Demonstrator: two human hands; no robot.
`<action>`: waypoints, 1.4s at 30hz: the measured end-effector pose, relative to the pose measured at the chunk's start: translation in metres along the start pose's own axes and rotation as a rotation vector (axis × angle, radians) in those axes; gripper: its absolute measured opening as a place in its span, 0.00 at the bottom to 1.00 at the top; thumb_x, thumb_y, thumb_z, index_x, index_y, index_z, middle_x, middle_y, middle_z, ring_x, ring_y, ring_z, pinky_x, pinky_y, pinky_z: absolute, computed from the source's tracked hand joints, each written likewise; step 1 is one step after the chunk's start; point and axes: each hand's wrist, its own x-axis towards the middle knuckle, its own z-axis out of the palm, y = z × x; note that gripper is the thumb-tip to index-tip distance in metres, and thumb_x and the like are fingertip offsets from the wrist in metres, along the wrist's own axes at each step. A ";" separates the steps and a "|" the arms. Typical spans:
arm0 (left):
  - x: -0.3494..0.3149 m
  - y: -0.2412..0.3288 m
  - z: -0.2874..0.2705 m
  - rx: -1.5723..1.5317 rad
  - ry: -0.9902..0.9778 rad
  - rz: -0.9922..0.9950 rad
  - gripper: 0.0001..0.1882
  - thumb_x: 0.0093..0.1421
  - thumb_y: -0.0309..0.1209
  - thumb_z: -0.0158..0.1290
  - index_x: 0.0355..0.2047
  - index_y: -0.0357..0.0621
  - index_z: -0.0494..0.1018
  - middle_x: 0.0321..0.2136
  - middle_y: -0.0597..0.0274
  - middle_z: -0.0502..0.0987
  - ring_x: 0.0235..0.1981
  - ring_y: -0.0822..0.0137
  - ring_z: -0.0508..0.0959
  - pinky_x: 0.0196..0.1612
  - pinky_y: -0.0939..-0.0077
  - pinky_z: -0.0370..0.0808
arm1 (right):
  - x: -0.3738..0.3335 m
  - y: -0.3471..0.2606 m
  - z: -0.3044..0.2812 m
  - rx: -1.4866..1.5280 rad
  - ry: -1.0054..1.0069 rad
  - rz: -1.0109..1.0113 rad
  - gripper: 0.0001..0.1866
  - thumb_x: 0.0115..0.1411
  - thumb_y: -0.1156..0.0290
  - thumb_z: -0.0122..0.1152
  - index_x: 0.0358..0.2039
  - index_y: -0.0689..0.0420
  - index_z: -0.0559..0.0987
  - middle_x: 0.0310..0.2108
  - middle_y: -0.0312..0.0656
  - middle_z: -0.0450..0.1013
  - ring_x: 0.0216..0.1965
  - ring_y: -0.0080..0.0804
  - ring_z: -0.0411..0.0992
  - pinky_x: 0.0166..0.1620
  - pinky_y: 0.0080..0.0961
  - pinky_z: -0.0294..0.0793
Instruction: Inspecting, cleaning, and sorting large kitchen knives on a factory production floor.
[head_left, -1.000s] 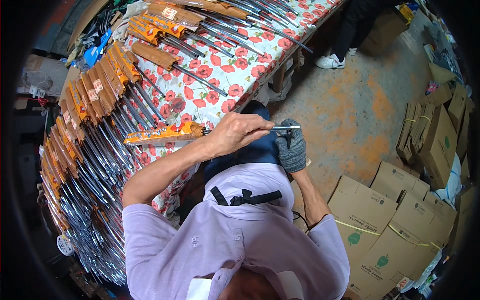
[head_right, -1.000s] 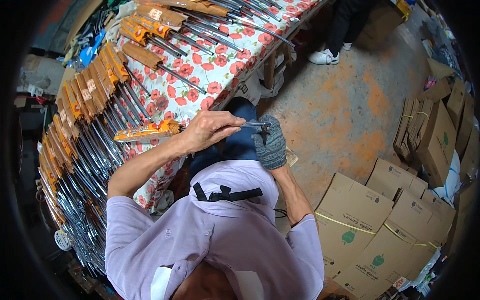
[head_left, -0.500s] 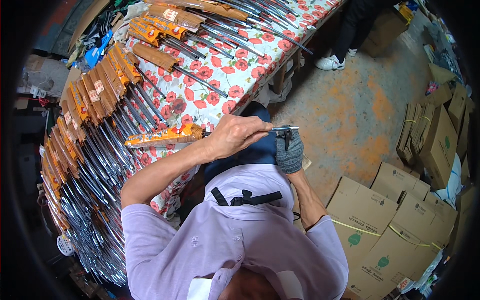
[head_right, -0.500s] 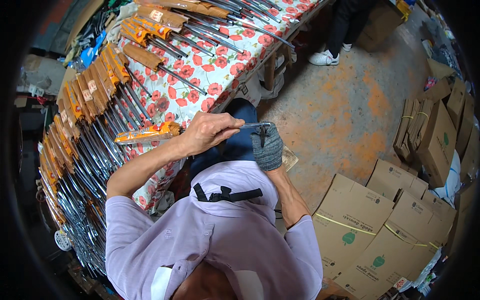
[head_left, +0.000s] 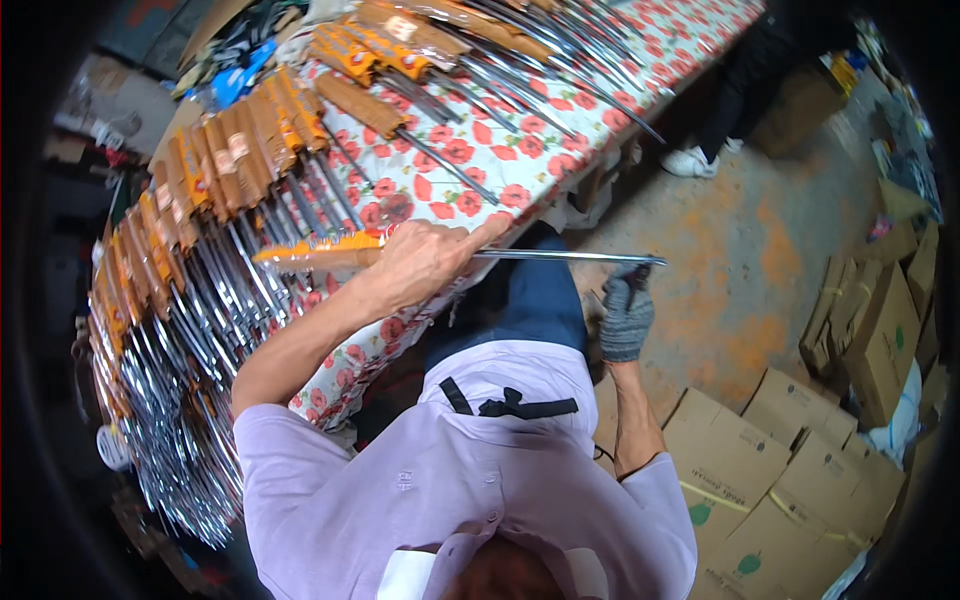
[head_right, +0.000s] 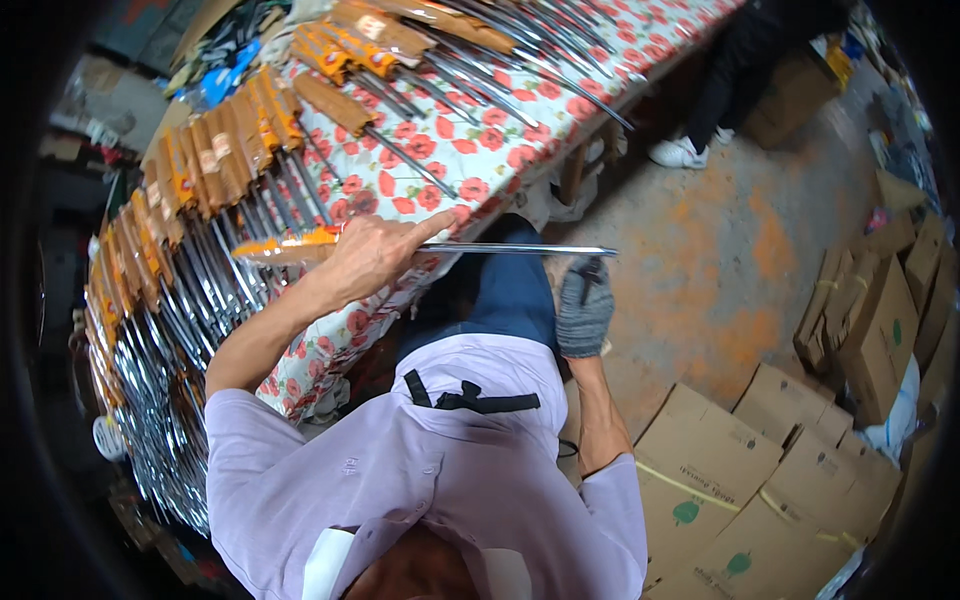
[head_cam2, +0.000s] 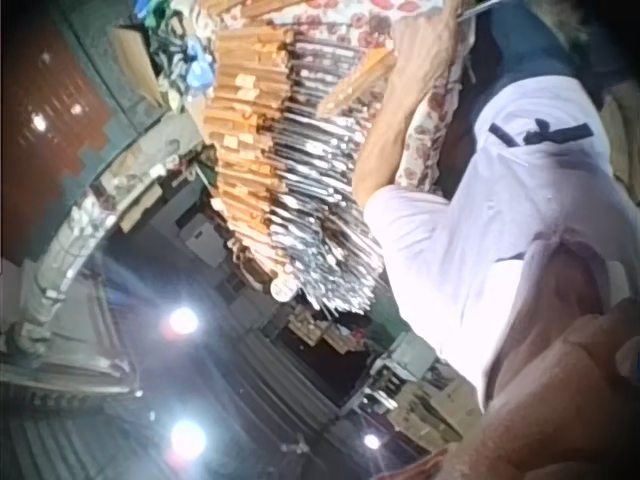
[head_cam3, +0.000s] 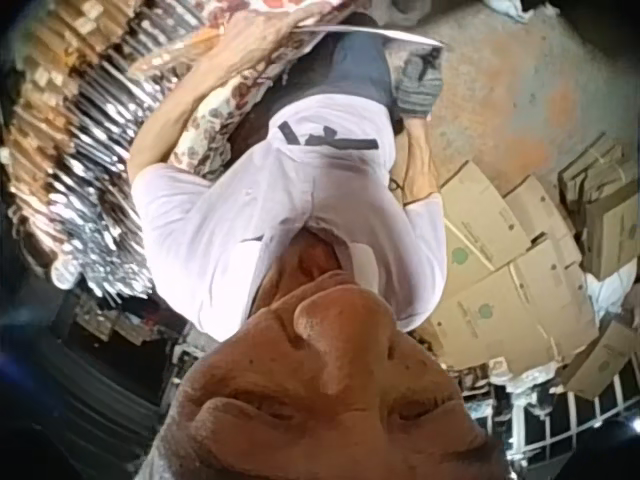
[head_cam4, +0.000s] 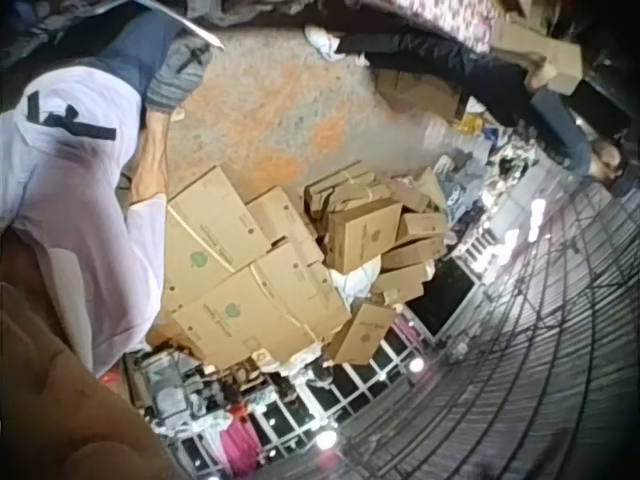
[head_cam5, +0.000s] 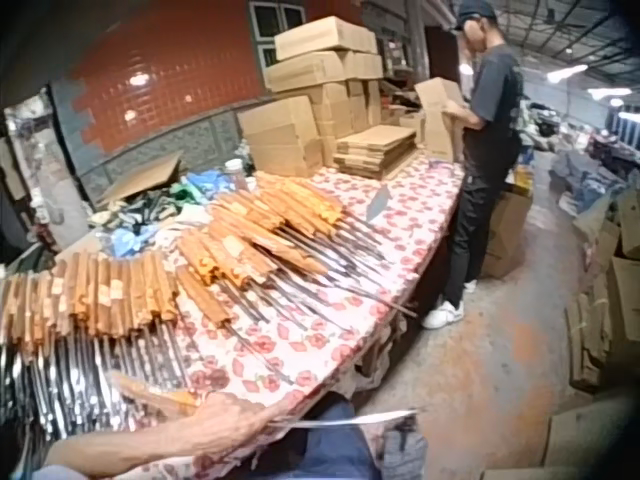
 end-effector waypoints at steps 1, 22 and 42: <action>-0.002 -0.008 -0.002 0.017 0.022 0.014 0.31 0.59 0.33 0.54 0.63 0.50 0.64 0.21 0.65 0.77 0.20 0.60 0.79 0.21 0.65 0.73 | -0.002 0.002 0.000 0.056 0.002 0.045 0.15 0.67 0.60 0.56 0.40 0.61 0.77 0.28 0.45 0.76 0.29 0.37 0.74 0.35 0.37 0.72; -0.259 -0.130 -0.152 0.732 -0.210 -0.234 0.06 0.59 0.34 0.52 0.37 0.59 0.70 0.30 0.70 0.72 0.41 0.66 0.75 0.60 0.59 0.65 | 0.004 -0.038 0.097 -0.216 -0.393 -0.520 0.18 0.70 0.65 0.51 0.52 0.66 0.77 0.55 0.52 0.68 0.59 0.47 0.66 0.63 0.40 0.63; -0.388 -0.286 -0.135 0.703 -0.092 -0.812 0.22 0.61 0.29 0.51 0.56 0.62 0.70 0.60 0.57 0.69 0.57 0.54 0.74 0.50 0.62 0.77 | 0.017 -0.020 0.163 0.340 -0.433 -0.274 0.23 0.56 0.84 0.55 0.53 0.62 0.67 0.43 0.43 0.70 0.43 0.29 0.72 0.52 0.28 0.73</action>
